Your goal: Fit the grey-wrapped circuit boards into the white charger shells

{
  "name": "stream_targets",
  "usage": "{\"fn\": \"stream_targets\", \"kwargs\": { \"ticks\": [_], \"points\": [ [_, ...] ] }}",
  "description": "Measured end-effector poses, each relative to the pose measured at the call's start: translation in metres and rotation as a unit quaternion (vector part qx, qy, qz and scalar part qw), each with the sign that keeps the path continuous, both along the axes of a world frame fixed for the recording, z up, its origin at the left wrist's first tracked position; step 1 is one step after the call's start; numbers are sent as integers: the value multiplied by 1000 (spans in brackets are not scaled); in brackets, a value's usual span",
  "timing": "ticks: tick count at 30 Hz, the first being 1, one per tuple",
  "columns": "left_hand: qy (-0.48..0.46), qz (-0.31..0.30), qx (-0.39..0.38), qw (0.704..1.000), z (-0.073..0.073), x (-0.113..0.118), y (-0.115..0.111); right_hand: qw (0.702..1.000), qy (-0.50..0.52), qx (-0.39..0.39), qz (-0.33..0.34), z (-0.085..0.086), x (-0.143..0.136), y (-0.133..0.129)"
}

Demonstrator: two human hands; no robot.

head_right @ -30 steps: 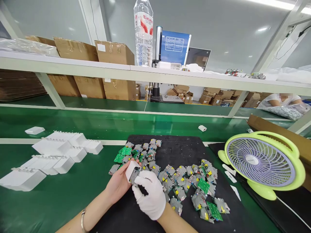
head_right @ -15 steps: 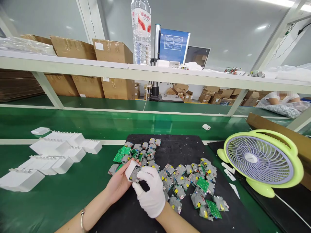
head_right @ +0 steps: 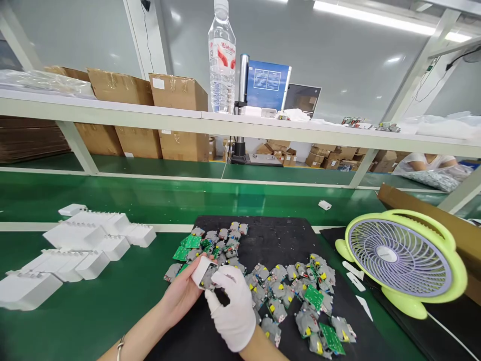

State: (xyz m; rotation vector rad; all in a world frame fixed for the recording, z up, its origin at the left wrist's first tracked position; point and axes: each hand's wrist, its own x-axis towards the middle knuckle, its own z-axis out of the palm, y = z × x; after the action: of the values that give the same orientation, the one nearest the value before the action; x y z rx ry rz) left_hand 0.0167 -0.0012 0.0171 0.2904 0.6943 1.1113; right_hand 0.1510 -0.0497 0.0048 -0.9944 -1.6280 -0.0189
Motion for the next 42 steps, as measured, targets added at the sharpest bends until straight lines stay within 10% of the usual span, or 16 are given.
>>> {"fn": "stream_targets", "kwargs": {
  "ticks": [14,20,29,42],
  "points": [
    [64,-38,41,996,-1,1,-10,989,8,-123,80,6,21,13],
    [94,-90,75,989,-2,-1,-16,903,104,-350,226,11,12,15],
    [149,-128,309,930,-7,-2,-21,803,384,-297,345,3,9,20],
    [206,-125,337,910,-17,6,-34,902,224,-238,283,-36,7,27]
  ]
}}
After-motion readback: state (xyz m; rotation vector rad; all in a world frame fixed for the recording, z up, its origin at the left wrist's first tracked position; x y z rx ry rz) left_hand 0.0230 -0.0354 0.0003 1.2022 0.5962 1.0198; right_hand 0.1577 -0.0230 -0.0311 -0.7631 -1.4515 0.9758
